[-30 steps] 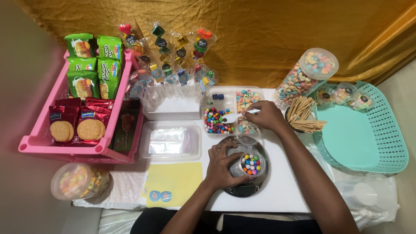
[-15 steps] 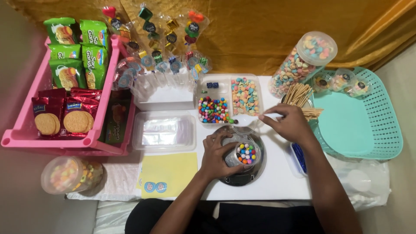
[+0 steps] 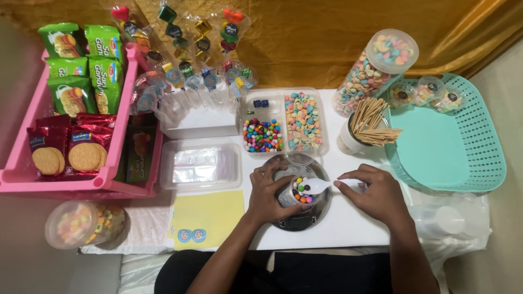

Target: Filling small plastic cups with multi-colored candies using a spoon and a digital scale for measurement.

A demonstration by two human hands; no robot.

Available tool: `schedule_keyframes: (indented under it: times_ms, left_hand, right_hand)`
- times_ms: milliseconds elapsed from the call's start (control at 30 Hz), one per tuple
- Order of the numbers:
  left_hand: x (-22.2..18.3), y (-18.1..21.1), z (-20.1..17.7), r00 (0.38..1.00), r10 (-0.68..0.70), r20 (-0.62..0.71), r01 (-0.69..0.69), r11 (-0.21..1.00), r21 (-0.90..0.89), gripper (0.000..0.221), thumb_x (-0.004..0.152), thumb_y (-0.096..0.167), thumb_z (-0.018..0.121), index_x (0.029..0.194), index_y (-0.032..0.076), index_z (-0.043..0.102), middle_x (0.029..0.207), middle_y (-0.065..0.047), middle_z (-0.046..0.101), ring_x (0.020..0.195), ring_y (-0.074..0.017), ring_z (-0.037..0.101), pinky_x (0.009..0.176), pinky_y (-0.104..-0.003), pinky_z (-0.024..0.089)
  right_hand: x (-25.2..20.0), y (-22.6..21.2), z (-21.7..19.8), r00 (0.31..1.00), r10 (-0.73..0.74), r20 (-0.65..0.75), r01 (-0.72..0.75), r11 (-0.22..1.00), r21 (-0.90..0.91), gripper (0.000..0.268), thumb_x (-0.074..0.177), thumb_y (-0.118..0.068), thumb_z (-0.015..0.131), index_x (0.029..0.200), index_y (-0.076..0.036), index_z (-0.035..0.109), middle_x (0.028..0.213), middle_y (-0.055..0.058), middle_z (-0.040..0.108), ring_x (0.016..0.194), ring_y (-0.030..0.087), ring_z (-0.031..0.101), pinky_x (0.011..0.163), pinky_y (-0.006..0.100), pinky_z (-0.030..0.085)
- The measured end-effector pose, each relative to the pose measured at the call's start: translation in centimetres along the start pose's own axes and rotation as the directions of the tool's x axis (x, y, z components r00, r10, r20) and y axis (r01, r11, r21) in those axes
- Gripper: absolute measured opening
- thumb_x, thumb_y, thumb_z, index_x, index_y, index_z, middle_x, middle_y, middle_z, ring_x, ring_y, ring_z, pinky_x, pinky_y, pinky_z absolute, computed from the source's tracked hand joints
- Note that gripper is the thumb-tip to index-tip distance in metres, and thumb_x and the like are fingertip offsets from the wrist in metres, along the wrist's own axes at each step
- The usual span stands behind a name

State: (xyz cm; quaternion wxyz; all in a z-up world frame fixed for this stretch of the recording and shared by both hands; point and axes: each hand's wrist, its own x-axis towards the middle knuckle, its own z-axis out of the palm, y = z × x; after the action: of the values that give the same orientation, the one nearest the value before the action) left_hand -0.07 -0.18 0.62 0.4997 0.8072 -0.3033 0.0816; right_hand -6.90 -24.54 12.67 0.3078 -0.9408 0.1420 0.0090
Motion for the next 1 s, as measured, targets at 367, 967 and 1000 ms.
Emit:
schedule_keyframes:
  times_ms: [367,967,1000]
  left_hand:
    - [-0.1,-0.5,0.3,1.0,0.012,-0.008,-0.012,1.0,0.02,0.067,0.058,0.068,0.085,0.11,0.027,0.077,0.123,-0.003,0.06,0.118,-0.0292,0.042,0.097,-0.043,0.028]
    - [0.0,-0.2,0.1,1.0,-0.002,0.007,0.002,1.0,0.003,0.067,0.059,0.067,0.084,0.109,0.024,0.077,0.121,-0.007,0.062,0.117,-0.0297,0.044,0.096,-0.044,0.026]
    - [0.1,-0.1,0.1,1.0,-0.005,0.012,0.005,1.0,-0.005,0.067,0.06,0.068,0.084,0.109,0.023,0.077,0.12,-0.009,0.062,0.116,-0.0306,0.045,0.096,-0.045,0.026]
  right_hand:
    - [-0.7,0.7,1.5,0.961,-0.244,-0.127,0.203,0.941,-0.271,0.02,0.084,-0.046,0.079,0.089,-0.027,0.084,0.062,-0.003,0.059,0.066,0.014,0.062,0.062,0.028,0.057]
    - [-0.8,0.4,1.3,0.951,-0.271,-0.15,0.228,0.939,-0.257,0.017,0.083,-0.041,0.079,0.087,-0.025,0.083,0.059,-0.001,0.058,0.064,0.016,0.063,0.058,0.031,0.057]
    - [-0.8,0.6,1.4,0.952,-0.265,-0.151,0.222,0.942,-0.252,0.017,0.083,-0.041,0.079,0.087,-0.025,0.083,0.06,-0.001,0.058,0.065,0.017,0.063,0.059,0.032,0.058]
